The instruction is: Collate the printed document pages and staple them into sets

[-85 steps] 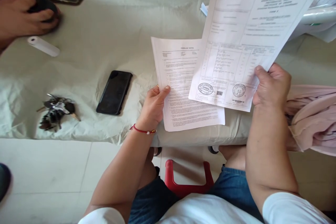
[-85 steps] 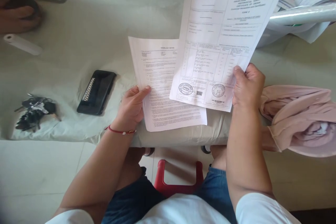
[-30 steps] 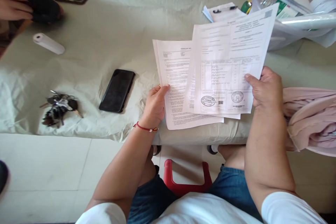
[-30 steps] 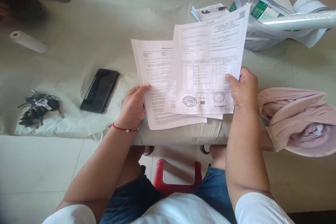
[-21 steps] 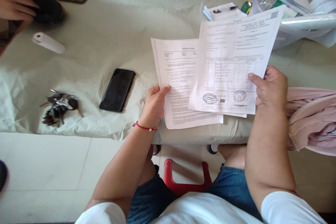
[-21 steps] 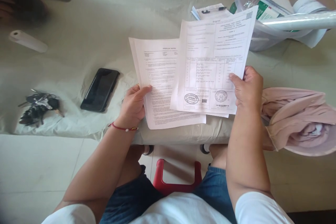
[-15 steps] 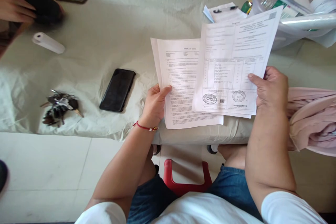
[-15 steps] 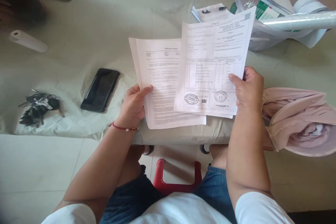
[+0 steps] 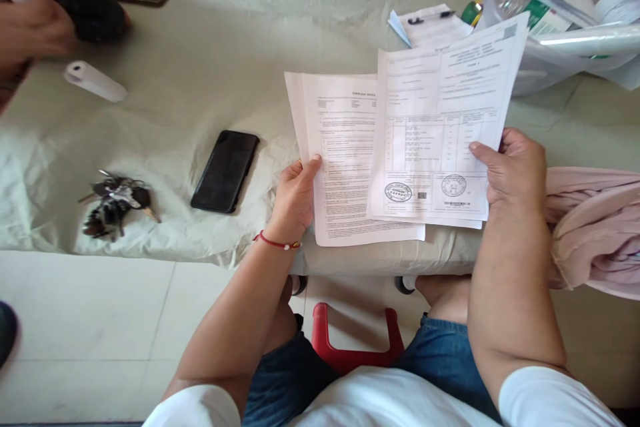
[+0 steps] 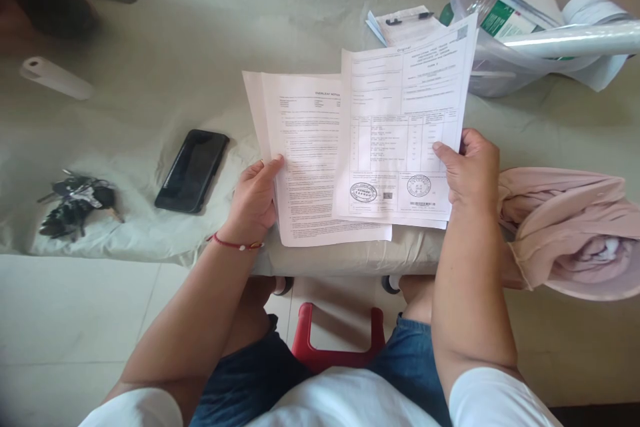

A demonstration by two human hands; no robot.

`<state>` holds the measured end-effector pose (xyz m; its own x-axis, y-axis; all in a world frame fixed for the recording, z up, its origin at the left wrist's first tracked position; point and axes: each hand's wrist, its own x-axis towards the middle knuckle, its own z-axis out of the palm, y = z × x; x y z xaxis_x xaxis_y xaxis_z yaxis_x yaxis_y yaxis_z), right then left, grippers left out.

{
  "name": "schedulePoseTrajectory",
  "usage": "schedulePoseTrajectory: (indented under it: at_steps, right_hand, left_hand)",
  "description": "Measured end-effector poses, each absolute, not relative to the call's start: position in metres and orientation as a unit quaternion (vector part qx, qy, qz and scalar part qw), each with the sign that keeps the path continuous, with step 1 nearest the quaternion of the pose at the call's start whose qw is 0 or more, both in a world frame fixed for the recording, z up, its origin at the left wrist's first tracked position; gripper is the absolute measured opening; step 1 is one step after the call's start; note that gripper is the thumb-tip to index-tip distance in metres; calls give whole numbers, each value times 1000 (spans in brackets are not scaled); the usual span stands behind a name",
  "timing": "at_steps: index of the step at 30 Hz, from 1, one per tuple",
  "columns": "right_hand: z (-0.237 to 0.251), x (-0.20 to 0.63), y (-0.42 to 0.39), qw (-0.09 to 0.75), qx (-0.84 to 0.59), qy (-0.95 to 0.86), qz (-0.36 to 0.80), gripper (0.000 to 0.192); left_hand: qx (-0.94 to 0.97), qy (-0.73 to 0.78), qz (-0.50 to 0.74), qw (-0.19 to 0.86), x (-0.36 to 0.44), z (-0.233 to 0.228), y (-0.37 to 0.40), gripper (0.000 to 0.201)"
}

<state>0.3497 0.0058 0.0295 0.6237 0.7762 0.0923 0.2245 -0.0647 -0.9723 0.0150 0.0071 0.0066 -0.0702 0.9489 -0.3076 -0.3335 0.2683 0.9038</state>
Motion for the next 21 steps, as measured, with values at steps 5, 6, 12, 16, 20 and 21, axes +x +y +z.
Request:
schedulePoseTrajectory:
  at_steps: [5, 6, 12, 16, 20, 21]
  right_hand:
    - [26, 349, 7, 575, -689, -370, 240, 28]
    - [26, 349, 7, 575, -689, -369, 240, 29]
    - [24, 347, 9, 568, -685, -364, 275, 31]
    - [25, 340, 6, 554, -670, -362, 336, 37]
    - [25, 335, 4, 528, -661, -369, 385, 40]
    - [24, 334, 4, 518, -658, -376, 397, 40]
  left_hand:
    - [288, 517, 531, 607, 15, 6, 8, 35]
    - [285, 519, 534, 604, 15, 5, 8, 34]
    - [273, 539, 537, 589, 13, 2, 10, 25]
    - [294, 521, 540, 592, 13, 4, 8, 28]
    - [307, 514, 544, 588, 14, 5, 7, 37]
    - [309, 514, 546, 585, 14, 4, 7, 40]
